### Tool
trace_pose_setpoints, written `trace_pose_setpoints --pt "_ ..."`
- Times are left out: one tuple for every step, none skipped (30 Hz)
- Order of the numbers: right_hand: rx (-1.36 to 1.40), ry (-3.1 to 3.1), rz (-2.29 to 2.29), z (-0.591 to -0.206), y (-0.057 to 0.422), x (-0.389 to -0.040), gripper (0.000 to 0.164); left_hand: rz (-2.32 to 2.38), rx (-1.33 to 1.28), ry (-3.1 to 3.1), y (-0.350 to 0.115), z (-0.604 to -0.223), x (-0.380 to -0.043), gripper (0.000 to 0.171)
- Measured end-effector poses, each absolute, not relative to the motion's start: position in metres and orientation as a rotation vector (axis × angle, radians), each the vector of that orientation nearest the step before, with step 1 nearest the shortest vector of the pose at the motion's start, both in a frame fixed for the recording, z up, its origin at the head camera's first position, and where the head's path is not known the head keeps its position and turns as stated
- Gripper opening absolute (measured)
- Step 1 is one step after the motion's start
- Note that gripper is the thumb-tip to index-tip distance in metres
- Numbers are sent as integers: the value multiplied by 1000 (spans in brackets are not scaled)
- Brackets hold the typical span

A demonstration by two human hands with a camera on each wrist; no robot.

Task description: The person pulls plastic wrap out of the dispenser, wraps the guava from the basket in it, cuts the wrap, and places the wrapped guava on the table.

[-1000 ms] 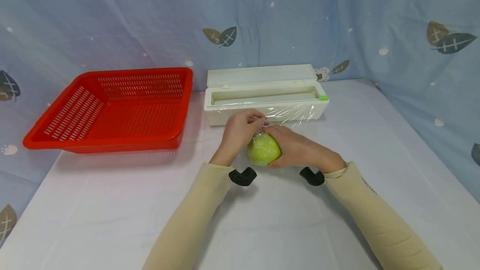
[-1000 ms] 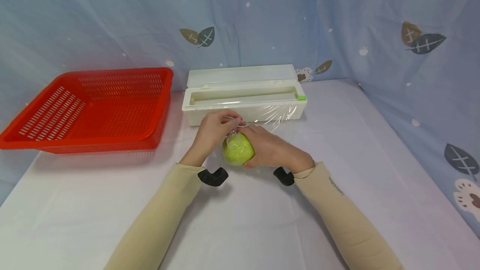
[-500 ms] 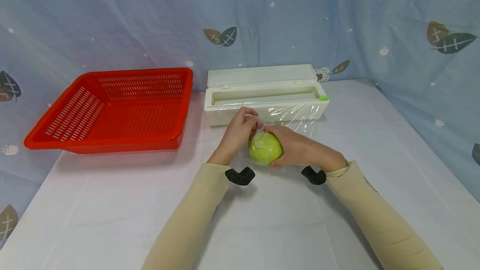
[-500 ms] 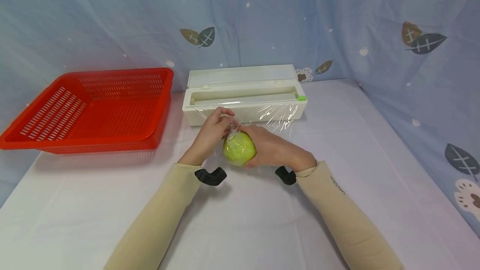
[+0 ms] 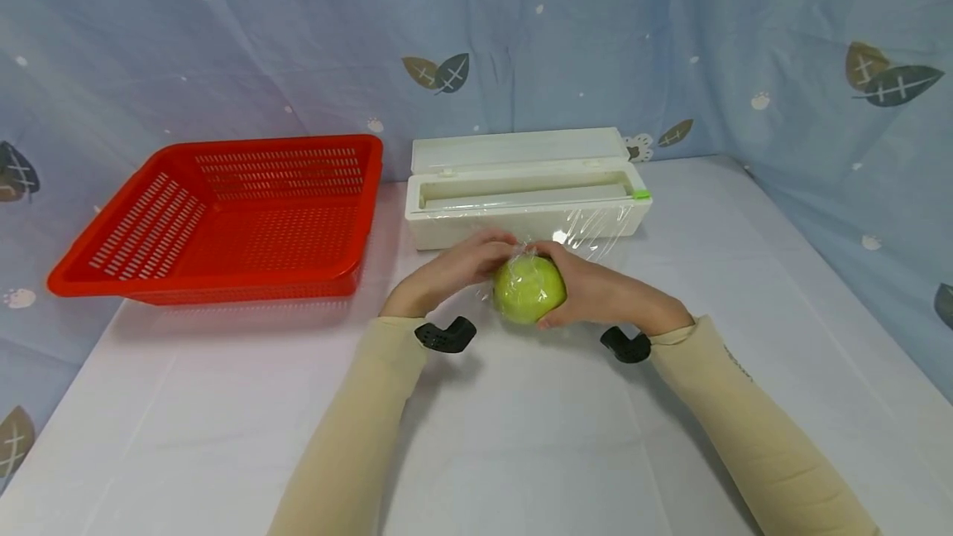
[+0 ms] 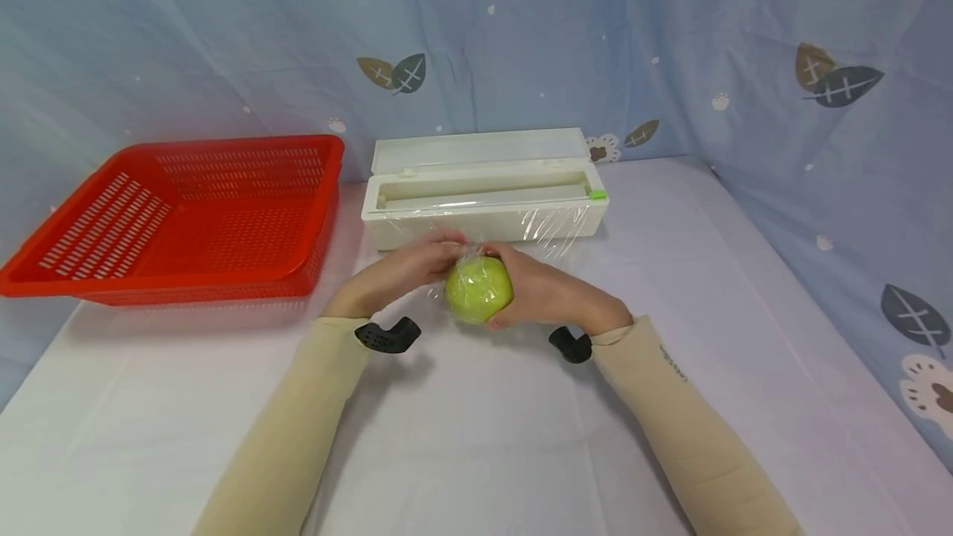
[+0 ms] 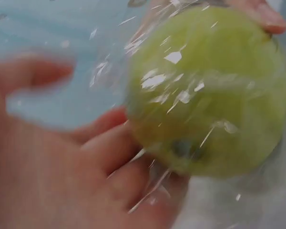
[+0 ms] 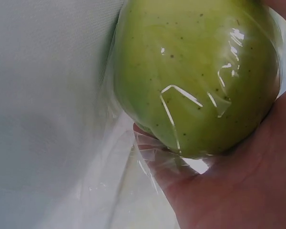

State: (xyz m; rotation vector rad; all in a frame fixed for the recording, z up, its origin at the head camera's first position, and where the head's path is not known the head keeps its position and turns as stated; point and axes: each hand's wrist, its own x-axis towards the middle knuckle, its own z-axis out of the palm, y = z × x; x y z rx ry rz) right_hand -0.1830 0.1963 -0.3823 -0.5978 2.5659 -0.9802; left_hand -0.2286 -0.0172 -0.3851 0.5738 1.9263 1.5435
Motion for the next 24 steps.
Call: trace_pose_setpoints --pt "-602 2560 -986 -383 197 -183 94 1494 622 1910 -20 -385 -229 45" --pt "-599 2560 -989 -383 197 -184 94 1452 679 1890 -21 -386 -229 49" --pt "-602 2558 -992 -384 197 -184 94 1395 753 1889 -24 -387 -228 52" --pt "-598 2560 -997 -385 197 -184 94 1363 798 1876 -24 -387 -227 57" --pt "-601 2562 -1000 -385 197 -184 95 1336 839 1874 -24 -387 -227 61" --pt "-603 2565 -1001 -386 197 -184 95 1325 867 1876 -22 -387 -226 65" --pt "-604 2568 -1002 -386 197 -184 96 1319 884 1877 -21 -388 -226 67" --pt "-596 2574 -1004 -387 197 -184 96 1316 891 1878 -19 -388 -225 68" --pt "-595 2577 -1006 -387 198 -184 97 1309 887 1893 -18 -388 -224 70" --pt "-595 2577 -1015 -388 198 -184 97 1301 881 1913 -17 -388 -223 70" --pt "-596 2574 -1023 -388 198 -184 97 1288 870 1937 -15 -388 -223 70" --pt "-595 2570 -1029 -389 198 -184 98 1287 872 1944 -14 -388 -222 69" --pt "-596 2563 -1036 -389 199 -184 98 1289 886 1944 -12 -389 -221 68" --pt "-597 2550 -1049 -389 199 -185 99 1291 901 1946 -10 -389 -221 67" --pt "-607 2536 -1060 -389 200 -185 99 1295 922 1947 -8 -390 -220 66" --pt "-618 2522 -1068 -389 200 -185 100 1299 939 1947 -6 -390 -220 65" --pt "-627 2504 -1078 -388 201 -185 100 1304 955 1944 -4 -391 -219 65" --pt "-643 2490 -1082 -388 203 -185 99 1311 972 1940 -3 -390 -219 65" --pt "-659 2472 -1093 -387 204 -185 98 1308 975 1947 -2 -389 -219 66" --pt "-678 2456 -1102 -387 205 -185 97 1305 966 1956 -2 -388 -218 66" --pt "-694 2443 -1111 -386 206 -185 94 1300 952 1962 -3 -387 -217 65" --pt "-703 2431 -1116 -385 208 -186 92 1300 945 1961 -3 -385 -216 64" --pt "-709 2422 -1121 -384 209 -186 88 1297 938 1965 -3 -382 -214 64" --pt "-718 2420 -1121 -384 210 -187 85 1287 925 1978 -4 -379 -212 64"
